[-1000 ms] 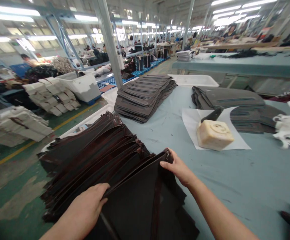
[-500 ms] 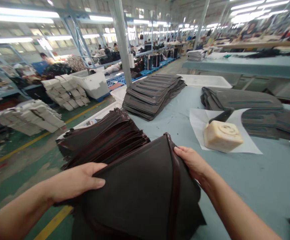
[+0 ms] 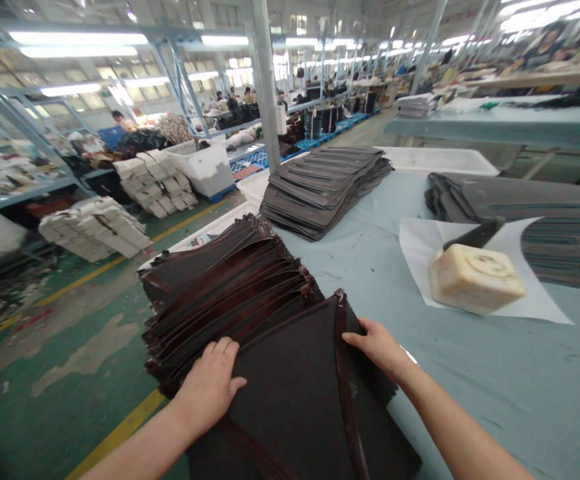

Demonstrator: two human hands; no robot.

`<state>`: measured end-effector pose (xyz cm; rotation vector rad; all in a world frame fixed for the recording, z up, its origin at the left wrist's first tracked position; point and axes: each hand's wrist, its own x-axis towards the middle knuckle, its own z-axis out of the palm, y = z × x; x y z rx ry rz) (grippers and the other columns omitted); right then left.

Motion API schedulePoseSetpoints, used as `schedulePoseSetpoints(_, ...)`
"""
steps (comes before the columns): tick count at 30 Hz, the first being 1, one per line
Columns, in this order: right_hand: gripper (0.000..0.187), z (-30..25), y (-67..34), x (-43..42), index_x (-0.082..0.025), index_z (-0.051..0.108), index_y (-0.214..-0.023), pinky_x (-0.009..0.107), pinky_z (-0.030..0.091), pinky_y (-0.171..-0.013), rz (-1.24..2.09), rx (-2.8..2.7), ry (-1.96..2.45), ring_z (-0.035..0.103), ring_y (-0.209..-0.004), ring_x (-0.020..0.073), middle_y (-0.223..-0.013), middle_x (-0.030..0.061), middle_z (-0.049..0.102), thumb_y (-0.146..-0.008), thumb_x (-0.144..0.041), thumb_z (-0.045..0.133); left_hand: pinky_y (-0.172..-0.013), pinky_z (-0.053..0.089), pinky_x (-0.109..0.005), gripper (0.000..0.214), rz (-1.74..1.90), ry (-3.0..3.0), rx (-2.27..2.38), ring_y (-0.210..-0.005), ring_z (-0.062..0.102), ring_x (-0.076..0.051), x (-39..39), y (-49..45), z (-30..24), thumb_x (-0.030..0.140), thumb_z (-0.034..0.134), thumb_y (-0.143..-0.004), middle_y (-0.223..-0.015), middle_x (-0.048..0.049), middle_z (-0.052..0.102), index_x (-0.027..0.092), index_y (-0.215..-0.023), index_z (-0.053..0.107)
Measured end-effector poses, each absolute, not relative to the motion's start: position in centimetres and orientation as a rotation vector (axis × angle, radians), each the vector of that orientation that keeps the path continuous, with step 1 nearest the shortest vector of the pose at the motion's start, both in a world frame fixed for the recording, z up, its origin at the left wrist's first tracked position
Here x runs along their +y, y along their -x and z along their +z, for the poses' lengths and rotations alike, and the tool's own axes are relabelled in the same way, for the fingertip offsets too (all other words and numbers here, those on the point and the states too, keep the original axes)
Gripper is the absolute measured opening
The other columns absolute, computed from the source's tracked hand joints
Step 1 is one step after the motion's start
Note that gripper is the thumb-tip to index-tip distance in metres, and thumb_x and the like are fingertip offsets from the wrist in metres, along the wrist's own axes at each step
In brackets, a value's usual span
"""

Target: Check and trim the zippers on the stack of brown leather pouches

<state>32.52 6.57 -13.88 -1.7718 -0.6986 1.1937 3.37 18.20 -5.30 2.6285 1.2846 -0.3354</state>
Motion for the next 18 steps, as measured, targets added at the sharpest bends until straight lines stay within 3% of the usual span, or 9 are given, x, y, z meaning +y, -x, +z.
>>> schedulePoseSetpoints(4,0.028,-12.9,-31.6,6.0,-0.020,0.059,-0.089,0.037,0.045,-0.078,0.970,-0.685,1.729,0.059,-0.081,0.0236,-0.083,0.0014,0.066,-0.064,-0.029,0.063,-0.086,0.037,-0.034,0.040,-0.299,-2.574,1.300,-0.102,0.043,-0.023,18.7,-3.3,-5.1,0.030,0.054,-0.071,-0.106,-0.0077,0.049,0.017,-0.109,0.049)
schedulePoseSetpoints(7,0.030,-11.6,-31.3,5.1,-0.022,0.057,-0.095,0.037,0.046,-0.075,1.108,-0.597,1.474,0.061,-0.077,0.0222,-0.082,0.0004,0.066,-0.066,-0.029,0.063,-0.089,0.034,-0.034,0.043,-0.224,-2.572,1.312,-0.105,0.043,-0.023,19.0,-3.1,-5.0,0.036,0.054,-0.071,-0.109,-0.0078,0.049,0.018,-0.110,0.049)
schedulePoseSetpoints(11,0.033,-9.7,-31.2,5.1,-0.022,0.055,-0.098,0.038,0.048,-0.067,1.237,-0.469,1.209,0.062,-0.068,0.0226,-0.081,0.0025,0.067,-0.066,-0.028,0.064,-0.093,0.031,-0.035,0.062,-0.135,-2.507,1.319,-0.113,0.039,-0.024,19.6,-2.5,-4.0,0.041,0.058,-0.065,-0.120,-0.0092,0.046,0.017,-0.120,0.043)
schedulePoseSetpoints(15,0.034,-10.1,-30.6,8.0,-0.022,0.053,-0.100,0.040,0.049,-0.069,1.195,-0.531,1.170,0.062,-0.071,0.0224,-0.085,0.0025,0.066,-0.068,-0.030,0.061,-0.082,0.039,-0.031,0.038,-0.284,-2.374,1.287,-0.094,0.054,-0.021,20.8,-2.0,-2.6,0.030,0.057,-0.063,-0.097,-0.0059,0.060,0.021,-0.100,0.057)
schedulePoseSetpoints(18,0.030,-11.6,-30.7,10.4,-0.020,0.055,-0.098,0.041,0.047,-0.075,1.050,-0.737,1.405,0.060,-0.078,0.0232,-0.087,0.0032,0.065,-0.072,-0.034,0.055,-0.077,0.040,-0.030,0.023,-0.354,-2.434,1.290,-0.089,0.056,-0.021,21.1,-1.9,-2.6,0.024,0.054,-0.064,-0.089,-0.0038,0.063,0.023,-0.086,0.059)
